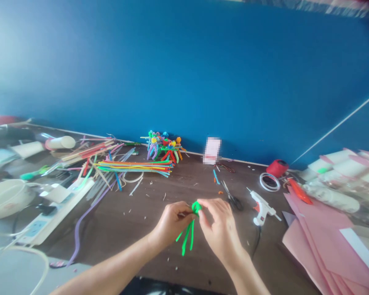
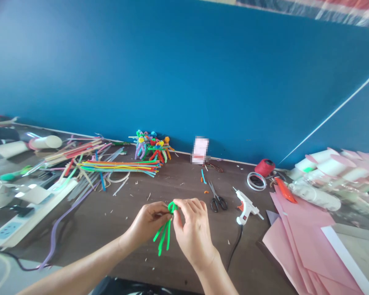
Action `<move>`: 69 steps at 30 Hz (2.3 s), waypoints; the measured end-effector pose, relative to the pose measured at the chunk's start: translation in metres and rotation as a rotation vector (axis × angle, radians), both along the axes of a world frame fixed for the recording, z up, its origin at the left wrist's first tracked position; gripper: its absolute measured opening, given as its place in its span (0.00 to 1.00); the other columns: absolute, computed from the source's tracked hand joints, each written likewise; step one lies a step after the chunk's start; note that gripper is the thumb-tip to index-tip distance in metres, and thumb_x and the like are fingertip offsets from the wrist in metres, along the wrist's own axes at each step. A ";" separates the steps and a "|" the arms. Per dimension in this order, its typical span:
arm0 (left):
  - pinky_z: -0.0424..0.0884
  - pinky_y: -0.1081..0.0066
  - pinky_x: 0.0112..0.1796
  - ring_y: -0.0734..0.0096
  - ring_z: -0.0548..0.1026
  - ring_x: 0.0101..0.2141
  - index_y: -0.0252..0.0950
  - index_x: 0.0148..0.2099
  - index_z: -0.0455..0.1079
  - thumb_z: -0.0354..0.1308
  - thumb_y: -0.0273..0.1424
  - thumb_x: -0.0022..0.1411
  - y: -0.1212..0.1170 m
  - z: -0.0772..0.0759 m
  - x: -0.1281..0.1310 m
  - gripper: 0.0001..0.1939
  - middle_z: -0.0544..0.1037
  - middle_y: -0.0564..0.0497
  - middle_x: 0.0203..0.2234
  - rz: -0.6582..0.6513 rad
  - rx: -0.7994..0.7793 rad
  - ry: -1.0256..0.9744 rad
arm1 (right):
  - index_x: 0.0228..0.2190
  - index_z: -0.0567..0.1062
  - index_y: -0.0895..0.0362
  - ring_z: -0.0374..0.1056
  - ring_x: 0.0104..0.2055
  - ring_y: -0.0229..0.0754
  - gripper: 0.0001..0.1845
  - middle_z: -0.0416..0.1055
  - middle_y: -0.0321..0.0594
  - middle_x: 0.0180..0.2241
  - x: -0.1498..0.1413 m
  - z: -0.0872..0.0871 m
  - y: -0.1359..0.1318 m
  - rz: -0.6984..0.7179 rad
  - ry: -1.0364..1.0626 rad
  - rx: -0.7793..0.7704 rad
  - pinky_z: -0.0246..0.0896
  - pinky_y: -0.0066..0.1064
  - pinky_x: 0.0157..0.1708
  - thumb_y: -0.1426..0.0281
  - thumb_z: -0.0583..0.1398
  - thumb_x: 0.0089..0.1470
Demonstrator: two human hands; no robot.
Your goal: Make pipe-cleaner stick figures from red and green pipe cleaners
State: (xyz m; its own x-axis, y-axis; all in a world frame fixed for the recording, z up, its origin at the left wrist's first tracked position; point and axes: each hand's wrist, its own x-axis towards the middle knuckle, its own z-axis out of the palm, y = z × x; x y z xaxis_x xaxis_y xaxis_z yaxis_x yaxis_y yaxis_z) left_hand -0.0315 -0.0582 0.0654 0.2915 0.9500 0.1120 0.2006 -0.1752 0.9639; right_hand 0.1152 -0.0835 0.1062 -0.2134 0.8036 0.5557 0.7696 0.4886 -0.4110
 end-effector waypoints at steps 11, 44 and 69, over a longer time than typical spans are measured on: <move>0.57 0.78 0.23 0.78 0.61 0.21 0.32 0.21 0.67 0.55 0.32 0.49 0.004 -0.003 0.000 0.10 0.64 0.56 0.17 0.019 -0.041 0.037 | 0.30 0.70 0.55 0.64 0.32 0.41 0.10 0.71 0.38 0.27 -0.004 -0.003 0.010 -0.017 -0.007 -0.030 0.54 0.34 0.37 0.78 0.53 0.47; 0.64 0.69 0.33 0.65 0.74 0.29 0.28 0.38 0.70 0.56 0.38 0.51 0.037 -0.038 0.006 0.18 0.78 0.44 0.25 -0.075 -0.500 -0.479 | 0.20 0.61 0.59 0.57 0.11 0.29 0.20 0.60 0.28 0.14 -0.027 -0.090 0.021 0.106 0.924 -1.044 0.50 0.22 0.11 0.54 0.55 0.46; 0.63 0.78 0.18 0.79 0.68 0.15 0.31 0.29 0.63 0.57 0.36 0.52 0.053 -0.064 0.010 0.12 0.67 0.55 0.18 -0.269 -0.715 -0.817 | 0.34 0.72 0.59 0.69 0.30 0.44 0.17 0.73 0.44 0.29 0.001 -0.066 0.047 0.033 0.732 -0.647 0.64 0.32 0.32 0.59 0.58 0.46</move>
